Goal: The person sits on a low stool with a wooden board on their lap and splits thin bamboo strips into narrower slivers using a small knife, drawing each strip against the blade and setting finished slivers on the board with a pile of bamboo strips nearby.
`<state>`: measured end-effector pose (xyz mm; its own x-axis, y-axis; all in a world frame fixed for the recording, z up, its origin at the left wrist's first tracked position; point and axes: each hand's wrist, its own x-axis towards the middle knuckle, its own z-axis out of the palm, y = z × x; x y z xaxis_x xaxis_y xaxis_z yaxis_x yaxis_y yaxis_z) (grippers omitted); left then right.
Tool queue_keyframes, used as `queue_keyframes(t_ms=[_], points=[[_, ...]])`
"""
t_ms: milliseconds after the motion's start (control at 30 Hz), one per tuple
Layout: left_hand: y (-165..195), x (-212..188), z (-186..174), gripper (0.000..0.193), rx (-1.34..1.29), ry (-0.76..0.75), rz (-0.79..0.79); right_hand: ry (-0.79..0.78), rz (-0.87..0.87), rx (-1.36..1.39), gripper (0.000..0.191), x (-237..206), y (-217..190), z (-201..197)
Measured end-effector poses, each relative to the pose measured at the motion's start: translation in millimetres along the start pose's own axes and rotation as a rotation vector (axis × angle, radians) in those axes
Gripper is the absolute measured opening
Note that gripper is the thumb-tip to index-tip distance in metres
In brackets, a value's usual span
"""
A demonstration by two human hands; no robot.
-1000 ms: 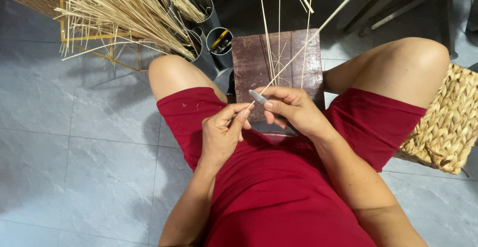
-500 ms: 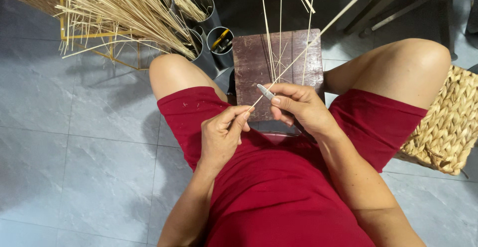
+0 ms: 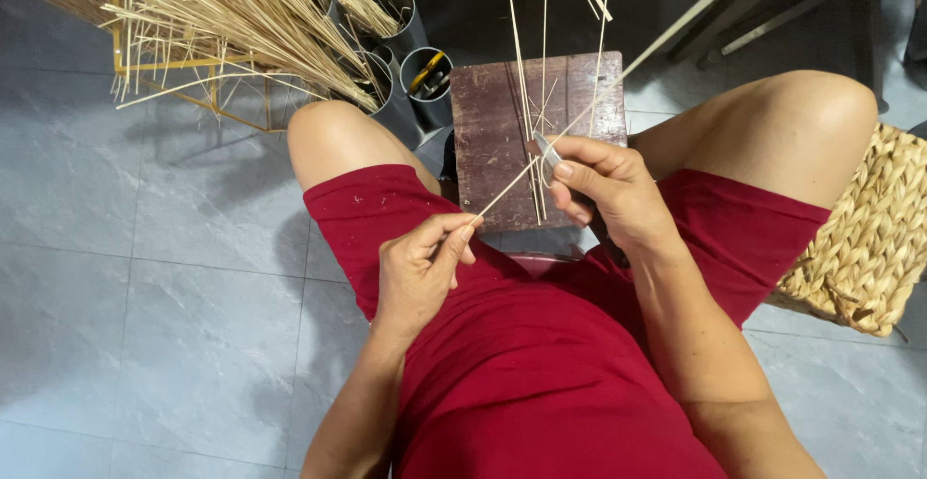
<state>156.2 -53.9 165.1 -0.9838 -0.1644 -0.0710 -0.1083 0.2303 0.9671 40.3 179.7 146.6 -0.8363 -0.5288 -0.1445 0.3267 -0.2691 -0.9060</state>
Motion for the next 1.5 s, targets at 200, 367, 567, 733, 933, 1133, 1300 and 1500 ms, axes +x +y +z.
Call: queue_keyframes(t_ms=[200, 367, 567, 733, 933, 1133, 1300, 1500], points=[[2.9, 6.2, 2.2, 0.021, -0.033, -0.050, -0.014, -0.016, 0.018, -0.085, 0.035, -0.3, -0.2, 11.0], [6.1, 15.9, 14.5, 0.019, -0.035, -0.027, -0.024, -0.034, 0.037, -0.196, 0.037, -2.3, 2.4, 20.7], [9.0, 16.9, 18.9, 0.017, -0.089, 0.024, -0.016, 0.063, -0.071, -0.295, 0.030, -7.3, 3.9, 27.8], [9.7, 15.7, 18.0, 0.017, -0.075, 0.032, -0.028, 0.146, -0.240, -0.496, 0.030, -10.2, 12.9, 34.9], [7.8, 14.7, 16.6, 0.019, -0.098, -0.003, 0.003, 0.101, -0.409, -0.582, 0.032, -11.6, 18.7, 35.8], [-4.4, 14.3, 19.1, 0.029, -0.206, -0.070, 0.042, 0.056, -0.378, -0.525, 0.033, -13.8, 20.1, 36.7], [-12.3, 19.1, 23.7, 0.029, -0.391, -0.115, 0.049, -0.004, -0.337, -0.534, 0.032, -14.6, 16.9, 41.2], [-6.4, 23.0, 18.3, 0.035, -0.519, -0.162, -0.028, -0.056, -0.360, -0.583, 0.039, -16.5, 14.2, 45.2]])
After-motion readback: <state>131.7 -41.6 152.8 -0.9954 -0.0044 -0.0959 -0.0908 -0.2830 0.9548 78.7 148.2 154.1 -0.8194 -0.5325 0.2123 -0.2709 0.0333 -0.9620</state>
